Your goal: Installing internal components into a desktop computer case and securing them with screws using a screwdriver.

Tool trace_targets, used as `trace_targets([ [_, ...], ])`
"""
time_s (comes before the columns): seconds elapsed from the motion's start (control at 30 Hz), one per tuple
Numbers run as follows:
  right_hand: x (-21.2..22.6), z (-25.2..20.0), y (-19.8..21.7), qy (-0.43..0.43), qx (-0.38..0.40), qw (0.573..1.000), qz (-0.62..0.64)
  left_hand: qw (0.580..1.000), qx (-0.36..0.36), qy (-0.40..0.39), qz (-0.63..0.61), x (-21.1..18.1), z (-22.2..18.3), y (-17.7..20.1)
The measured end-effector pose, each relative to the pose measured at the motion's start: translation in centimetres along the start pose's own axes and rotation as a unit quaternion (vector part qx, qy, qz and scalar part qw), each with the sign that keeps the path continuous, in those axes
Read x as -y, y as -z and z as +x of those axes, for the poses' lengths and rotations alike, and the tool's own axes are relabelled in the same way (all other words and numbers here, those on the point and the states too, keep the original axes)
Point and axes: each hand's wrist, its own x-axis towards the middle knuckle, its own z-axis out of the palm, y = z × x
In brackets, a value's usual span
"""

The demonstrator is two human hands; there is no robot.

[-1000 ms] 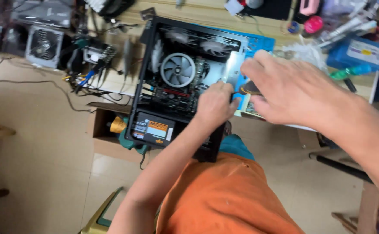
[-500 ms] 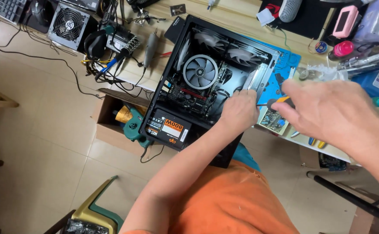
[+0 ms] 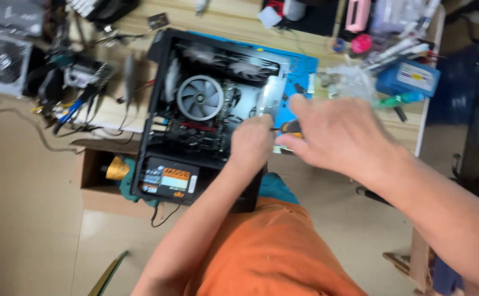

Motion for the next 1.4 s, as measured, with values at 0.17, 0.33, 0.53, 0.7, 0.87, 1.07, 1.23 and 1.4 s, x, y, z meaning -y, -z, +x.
trace_targets([
  [0.17, -0.2, -0.8, -1.3, 0.010, -0.047, 0.997, 0.065, 0.991, 0.109, -0.035, -0.069, 0.4, 0.9, 5.0],
  [0.33, -0.1, -1.3, -2.1, 0.036, -0.156, 0.981, 0.104, 0.991, 0.122, 0.006, -0.057, 0.0, 1.6, 6.5],
  [0.53, -0.4, -1.7, -2.3, 0.055, -0.140, 0.972, 0.179, 0.935, 0.266, 0.220, -0.080, 1.5, 3.8, 6.0],
  [0.7, -0.7, -1.7, -2.6, 0.076, -0.154, 0.963, 0.208, 0.906, 0.346, 0.224, -0.098, 3.2, 6.2, 4.3],
  [0.87, -1.7, -2.2, -2.1, 0.082, -0.157, 0.955, 0.237, 0.904, 0.360, 0.219, -0.077, 0.9, 7.0, 6.6],
  [1.07, -3.2, -3.7, -3.4, 0.043, -0.175, 0.951, 0.252, 0.900, 0.353, 0.224, -0.122, 2.2, 6.8, 4.6],
  [1.23, -5.0, -4.9, -4.9, -0.011, -0.221, 0.932, 0.286, 0.910, 0.318, 0.221, -0.150, 0.4, 5.6, 7.5],
  [1.4, -5.9, -5.8, -6.8, -0.074, -0.206, 0.926, 0.309, 0.922, 0.280, 0.195, -0.183, -1.4, 4.0, 9.7],
])
